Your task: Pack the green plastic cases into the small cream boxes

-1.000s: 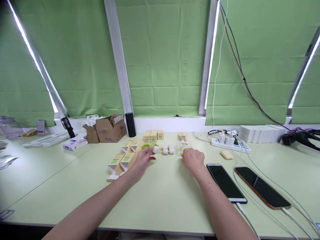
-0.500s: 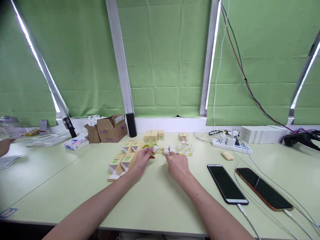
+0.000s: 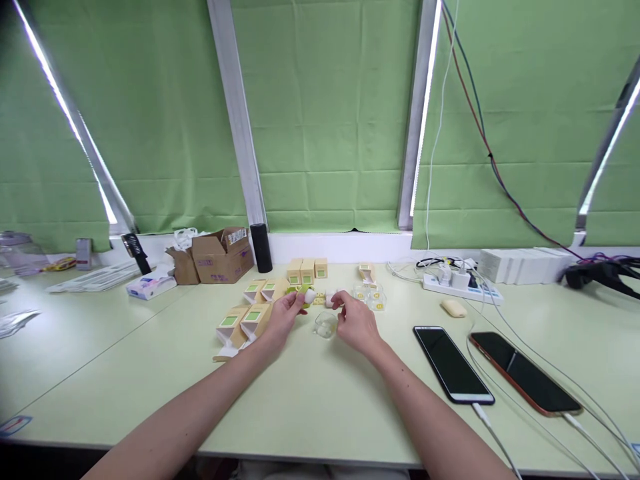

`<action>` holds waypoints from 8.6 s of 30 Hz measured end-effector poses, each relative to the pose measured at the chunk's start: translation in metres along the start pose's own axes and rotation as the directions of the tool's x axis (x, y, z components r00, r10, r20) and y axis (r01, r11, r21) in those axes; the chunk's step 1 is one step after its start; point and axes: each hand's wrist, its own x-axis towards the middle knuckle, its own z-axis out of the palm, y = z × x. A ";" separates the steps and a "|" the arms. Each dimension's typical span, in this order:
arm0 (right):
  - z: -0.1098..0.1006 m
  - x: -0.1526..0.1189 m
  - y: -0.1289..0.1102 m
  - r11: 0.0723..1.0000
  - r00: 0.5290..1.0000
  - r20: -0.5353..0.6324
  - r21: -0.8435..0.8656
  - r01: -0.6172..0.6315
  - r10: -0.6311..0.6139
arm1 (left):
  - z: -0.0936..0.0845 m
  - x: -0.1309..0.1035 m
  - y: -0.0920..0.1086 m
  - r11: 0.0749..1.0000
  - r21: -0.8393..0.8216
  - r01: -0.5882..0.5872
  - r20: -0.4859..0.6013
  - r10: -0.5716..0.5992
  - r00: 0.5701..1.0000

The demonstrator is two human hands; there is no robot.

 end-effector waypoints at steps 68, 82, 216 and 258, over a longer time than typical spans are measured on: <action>0.027 0.005 0.004 0.416 0.982 0.128 0.893 -0.174 0.136 | 0.004 -0.011 0.002 0.987 -0.161 0.015 0.240 0.024 0.970; 0.032 0.005 0.004 0.501 0.994 0.111 0.859 -0.109 0.026 | 0.001 -0.009 -0.005 0.996 -0.046 -0.070 0.205 0.078 0.976; 0.031 0.012 0.015 0.684 0.926 -0.134 0.712 -0.159 0.354 | -0.006 -0.014 0.001 0.636 0.699 -0.328 0.243 0.220 0.945; -0.022 0.118 0.100 0.819 0.950 0.071 -0.529 -0.224 0.305 | -0.001 -0.016 0.012 0.649 0.664 -0.371 0.229 0.295 0.927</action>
